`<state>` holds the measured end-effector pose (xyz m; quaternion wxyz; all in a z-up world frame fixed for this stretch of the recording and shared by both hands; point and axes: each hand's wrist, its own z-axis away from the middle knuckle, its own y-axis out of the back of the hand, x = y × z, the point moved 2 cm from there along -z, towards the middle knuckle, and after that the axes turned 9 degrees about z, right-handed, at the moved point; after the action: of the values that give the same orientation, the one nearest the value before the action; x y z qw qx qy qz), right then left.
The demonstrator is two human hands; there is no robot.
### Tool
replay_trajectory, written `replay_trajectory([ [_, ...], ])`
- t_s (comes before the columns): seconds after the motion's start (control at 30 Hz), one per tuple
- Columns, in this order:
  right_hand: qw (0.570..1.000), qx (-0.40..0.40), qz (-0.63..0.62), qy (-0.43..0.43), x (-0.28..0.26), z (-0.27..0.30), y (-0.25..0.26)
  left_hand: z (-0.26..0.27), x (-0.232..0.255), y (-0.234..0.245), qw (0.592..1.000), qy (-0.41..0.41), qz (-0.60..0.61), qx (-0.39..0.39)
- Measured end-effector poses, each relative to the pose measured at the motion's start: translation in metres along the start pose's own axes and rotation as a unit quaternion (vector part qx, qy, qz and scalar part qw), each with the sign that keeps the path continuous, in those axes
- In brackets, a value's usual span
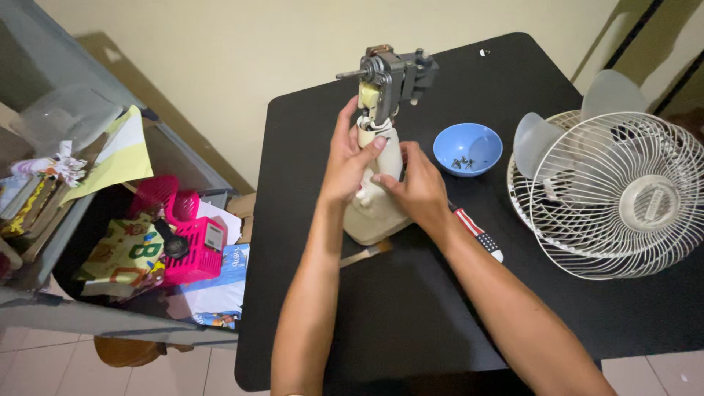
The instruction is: The person assembles a small electric fan by attaching the motor housing to the base, securing it with screws, and then attaching the front fan cage. The person uses a screwdriver to tighten the screws and places the screws in a small blue bowl.
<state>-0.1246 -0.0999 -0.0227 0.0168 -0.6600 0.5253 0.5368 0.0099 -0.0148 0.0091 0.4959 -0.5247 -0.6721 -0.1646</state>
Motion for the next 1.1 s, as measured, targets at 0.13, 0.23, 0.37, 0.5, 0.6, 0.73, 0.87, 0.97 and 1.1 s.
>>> replay_trajectory([
  [0.13,0.998,0.017,0.0,0.064,-0.004,-0.002,0.007,-0.008,0.01,0.002,0.993,0.047,0.091,-0.059],
  [0.23,0.994,-0.025,-0.004,0.104,0.001,-0.008,0.014,-0.007,0.017,0.005,0.984,0.062,0.135,-0.102],
  [0.37,0.995,-0.056,-0.02,0.077,0.006,-0.007,0.016,-0.008,0.016,0.006,0.975,0.084,0.163,-0.122],
  [0.5,0.999,-0.017,-0.011,0.05,0.003,0.001,0.016,-0.012,0.014,0.005,0.972,0.094,0.177,-0.122],
  [0.6,0.997,0.026,-0.013,0.072,0.003,0.003,0.019,-0.01,0.013,0.001,0.982,0.084,0.138,-0.097],
  [0.73,0.999,0.035,-0.002,0.034,-0.002,0.002,0.018,-0.01,0.016,-0.013,0.995,0.027,0.037,-0.089],
  [0.87,0.998,0.041,0.013,0.046,-0.006,0.005,0.022,-0.007,0.013,-0.025,0.999,0.0,-0.017,-0.04],
  [0.97,0.993,0.068,0.024,0.097,-0.013,0.009,0.026,-0.006,0.011,-0.027,0.993,-0.035,-0.111,-0.023],
  [1.1,0.988,0.096,0.024,0.12,-0.021,0.017,0.023,-0.001,0.003,-0.017,0.988,0.057,-0.128,0.066],
])
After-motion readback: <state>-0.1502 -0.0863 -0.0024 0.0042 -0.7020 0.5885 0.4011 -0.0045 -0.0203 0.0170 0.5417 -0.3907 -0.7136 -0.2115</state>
